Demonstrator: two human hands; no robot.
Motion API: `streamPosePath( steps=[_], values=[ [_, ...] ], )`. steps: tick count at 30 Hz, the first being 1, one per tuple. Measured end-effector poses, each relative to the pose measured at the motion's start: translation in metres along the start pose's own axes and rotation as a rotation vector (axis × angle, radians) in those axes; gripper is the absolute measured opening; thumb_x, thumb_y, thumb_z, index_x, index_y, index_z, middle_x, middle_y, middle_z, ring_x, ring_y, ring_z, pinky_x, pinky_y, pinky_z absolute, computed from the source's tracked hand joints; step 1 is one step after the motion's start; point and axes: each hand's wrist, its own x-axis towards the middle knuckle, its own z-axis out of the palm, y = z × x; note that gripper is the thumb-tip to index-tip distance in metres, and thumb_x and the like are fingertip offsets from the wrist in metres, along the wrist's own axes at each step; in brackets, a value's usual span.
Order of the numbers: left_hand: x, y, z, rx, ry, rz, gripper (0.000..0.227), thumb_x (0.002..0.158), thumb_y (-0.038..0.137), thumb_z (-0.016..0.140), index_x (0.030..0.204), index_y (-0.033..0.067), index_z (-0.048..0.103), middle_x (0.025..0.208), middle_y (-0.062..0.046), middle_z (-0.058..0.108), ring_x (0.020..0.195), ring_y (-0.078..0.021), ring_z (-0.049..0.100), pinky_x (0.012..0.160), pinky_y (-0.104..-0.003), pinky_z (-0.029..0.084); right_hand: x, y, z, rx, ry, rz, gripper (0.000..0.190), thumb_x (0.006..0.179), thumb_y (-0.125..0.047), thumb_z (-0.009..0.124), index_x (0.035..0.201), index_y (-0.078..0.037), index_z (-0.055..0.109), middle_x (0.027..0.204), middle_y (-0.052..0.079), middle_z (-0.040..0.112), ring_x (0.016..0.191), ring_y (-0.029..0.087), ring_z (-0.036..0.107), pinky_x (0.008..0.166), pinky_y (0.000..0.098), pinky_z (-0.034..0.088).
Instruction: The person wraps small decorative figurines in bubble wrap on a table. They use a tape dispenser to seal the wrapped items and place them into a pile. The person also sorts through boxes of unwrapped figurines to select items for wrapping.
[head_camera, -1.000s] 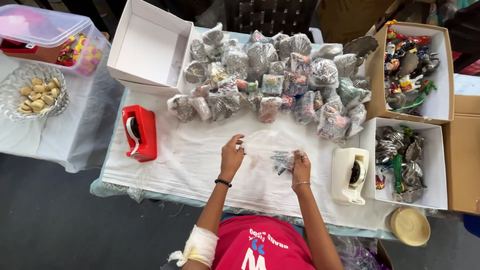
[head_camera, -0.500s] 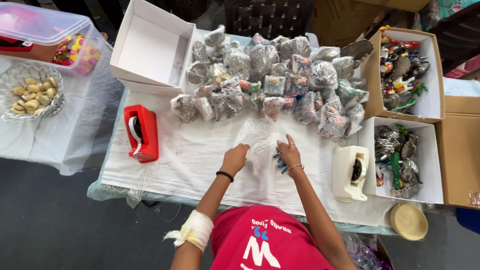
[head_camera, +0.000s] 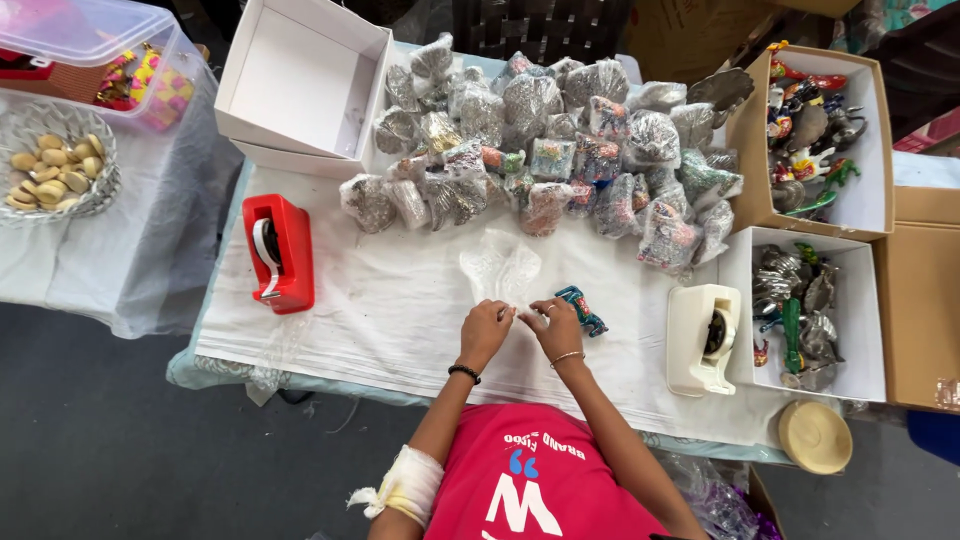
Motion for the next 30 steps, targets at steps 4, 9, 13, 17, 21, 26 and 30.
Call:
streamPosePath(
  steps=[4,9,13,17,21,26,30],
  values=[
    [-0.008,0.001,0.002,-0.038,-0.027,0.107,0.028,0.094,0.035,0.068,0.096,0.0104,0.08,0.093,-0.011,0.072,0.08,-0.0301,0.069,0.071,-0.042,0.055,-0.001,0.008,-0.006,-0.02,0.129,-0.108,0.021,0.079,-0.023,0.084,0.088,-0.005,0.08,0.086,0.008,0.072,0.081,0.031,0.066,0.073,0.0398,0.053],
    [-0.008,0.028,-0.013,-0.076,-0.14,0.219,0.024,0.094,0.035,0.068,0.095,0.0138,0.081,0.088,-0.006,0.071,0.077,-0.0275,0.068,0.067,-0.041,0.053,0.021,0.013,-0.034,0.338,0.141,0.662,0.017,0.088,-0.019,0.08,0.092,-0.002,0.079,0.073,0.01,0.073,0.066,0.018,0.062,0.063,0.0334,0.049],
    [-0.011,0.043,-0.014,-0.075,-0.125,0.289,0.021,0.095,0.032,0.068,0.095,0.016,0.082,0.084,-0.006,0.067,0.075,-0.0272,0.066,0.065,-0.042,0.051,0.03,0.057,-0.026,0.518,0.226,0.804,0.015,0.084,-0.015,0.079,0.087,-0.001,0.079,0.075,0.003,0.074,0.068,0.011,0.063,0.065,0.0268,0.05],
    [-0.012,0.048,-0.025,-0.062,-0.085,0.302,0.021,0.094,0.031,0.069,0.089,0.0165,0.083,0.08,-0.006,0.064,0.074,-0.0258,0.061,0.065,-0.041,0.049,0.029,0.082,-0.018,0.944,0.137,0.821,0.017,0.085,-0.009,0.069,0.086,0.005,0.079,0.082,0.003,0.073,0.074,0.012,0.062,0.069,0.0263,0.049],
    [-0.007,0.038,-0.02,-0.168,-0.048,0.461,0.018,0.094,0.026,0.072,0.089,0.0136,0.084,0.086,-0.003,0.072,0.079,-0.0221,0.059,0.067,-0.037,0.051,0.028,0.015,-0.076,1.023,-0.077,0.654,0.035,0.101,-0.032,0.063,0.108,0.0,0.076,0.097,0.002,0.072,0.086,0.009,0.065,0.078,0.0261,0.053],
    [0.001,0.059,-0.01,-0.602,-0.136,0.34,0.022,0.096,0.024,0.071,0.106,0.0061,0.08,0.096,-0.004,0.078,0.083,-0.0116,0.067,0.073,-0.028,0.055,0.029,-0.028,-0.09,1.474,0.118,0.549,0.043,0.095,-0.037,0.055,0.131,-0.014,0.062,0.119,-0.001,0.075,0.101,0.009,0.068,0.086,0.0241,0.053],
    [0.006,0.076,-0.002,-0.748,-0.221,0.209,0.027,0.098,0.025,0.069,0.113,0.0037,0.078,0.09,-0.006,0.078,0.079,-0.0084,0.067,0.072,-0.024,0.055,0.019,-0.007,-0.074,1.136,0.004,0.493,0.047,0.09,-0.016,0.074,0.133,0.0,0.065,0.116,0.007,0.075,0.103,0.013,0.069,0.086,0.0269,0.054]
  ],
)
